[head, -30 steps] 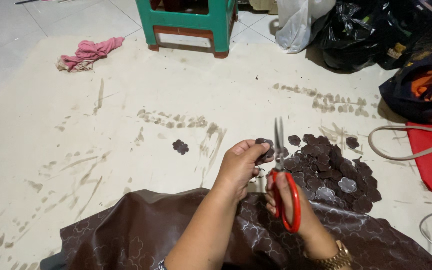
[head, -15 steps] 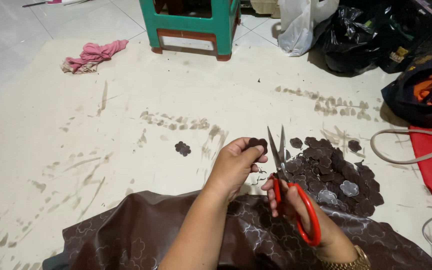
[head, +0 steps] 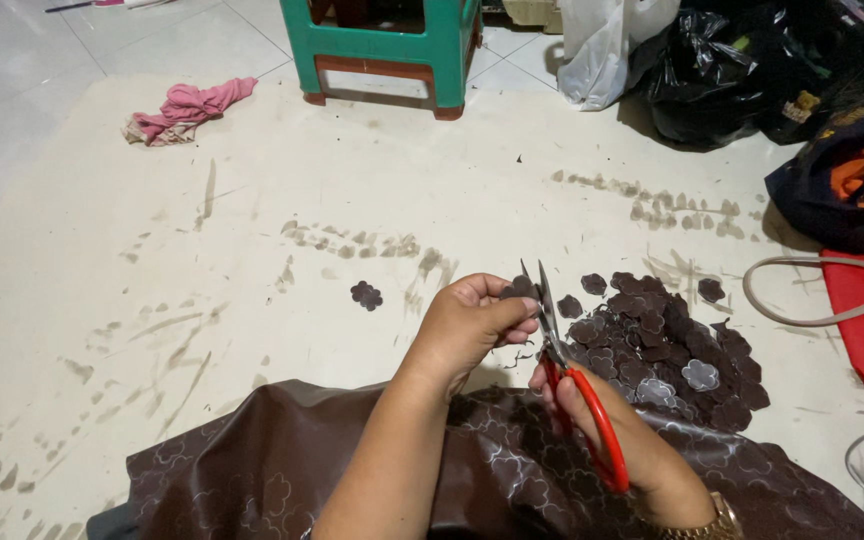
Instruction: The person sits on the floor and uses red-handled scissors to cut small flower-shaped pieces from a brown patterned fabric. The cut pieces are placed in a growing pile on the floor beside them.
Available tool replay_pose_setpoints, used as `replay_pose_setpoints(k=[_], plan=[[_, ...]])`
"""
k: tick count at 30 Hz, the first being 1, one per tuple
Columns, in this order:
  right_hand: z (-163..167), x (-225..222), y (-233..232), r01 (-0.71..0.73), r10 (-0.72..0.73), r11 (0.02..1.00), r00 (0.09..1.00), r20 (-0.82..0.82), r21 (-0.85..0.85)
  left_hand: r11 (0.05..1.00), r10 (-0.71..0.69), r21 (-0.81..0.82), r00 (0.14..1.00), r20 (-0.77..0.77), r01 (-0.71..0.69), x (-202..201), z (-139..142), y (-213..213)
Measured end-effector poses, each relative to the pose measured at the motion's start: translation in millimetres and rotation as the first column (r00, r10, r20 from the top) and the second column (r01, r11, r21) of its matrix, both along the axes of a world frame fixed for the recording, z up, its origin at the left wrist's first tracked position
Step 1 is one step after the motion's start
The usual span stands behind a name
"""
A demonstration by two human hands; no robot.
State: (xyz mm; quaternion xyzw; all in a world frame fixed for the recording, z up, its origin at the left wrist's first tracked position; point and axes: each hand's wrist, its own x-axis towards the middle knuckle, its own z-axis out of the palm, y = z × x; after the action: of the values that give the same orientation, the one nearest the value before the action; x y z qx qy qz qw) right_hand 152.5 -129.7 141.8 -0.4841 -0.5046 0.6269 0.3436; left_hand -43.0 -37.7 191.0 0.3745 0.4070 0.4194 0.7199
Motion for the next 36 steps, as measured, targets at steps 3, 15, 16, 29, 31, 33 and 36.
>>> replay_pose_setpoints(k=[3, 15, 16, 29, 31, 33, 36], plan=[[1.4, 1.5, 0.9, -0.012, 0.012, 1.000, 0.999, 0.035, 0.017, 1.000, -0.021, -0.018, 1.000, -0.016, 0.021, -0.8, 0.5, 1.1], [3.4, -0.1, 0.4, -0.003, 0.003, 1.000, 1.000, 0.017, 0.014, 1.000, -0.023, -0.021, 0.997, -0.072, 0.022, -2.0, 8.0, 0.9], [4.1, -0.1, -0.2, 0.001, -0.001, 1.000, 1.000, 0.030, 0.017, 1.000, -0.023, -0.017, 0.998, -0.064, 0.022, -1.9, 8.7, 0.7], [8.0, 0.4, -0.6, -0.016, 0.008, 0.997, 0.994, 0.110, 0.075, 1.000, 0.011, -0.013, 1.000, -0.013, -0.011, -3.5, 3.6, 1.5], [7.4, 0.8, -0.7, -0.021, 0.012, 0.997, 0.993, 0.117, 0.071, 1.000, 0.018, -0.005, 1.000, -0.002, -0.018, -3.9, 2.3, 1.9], [7.3, 2.4, -0.7, -0.029, 0.021, 0.998, 0.991, 0.131, 0.061, 1.000, 0.018, 0.002, 1.000, 0.002, -0.018, -3.9, 1.8, 2.9], [5.4, 2.2, 1.2, -0.086, 0.062, 0.985, 0.985, 0.158, 0.148, 0.999, -0.006, 0.046, 0.997, -0.073, 0.009, -4.4, 2.3, 2.3]])
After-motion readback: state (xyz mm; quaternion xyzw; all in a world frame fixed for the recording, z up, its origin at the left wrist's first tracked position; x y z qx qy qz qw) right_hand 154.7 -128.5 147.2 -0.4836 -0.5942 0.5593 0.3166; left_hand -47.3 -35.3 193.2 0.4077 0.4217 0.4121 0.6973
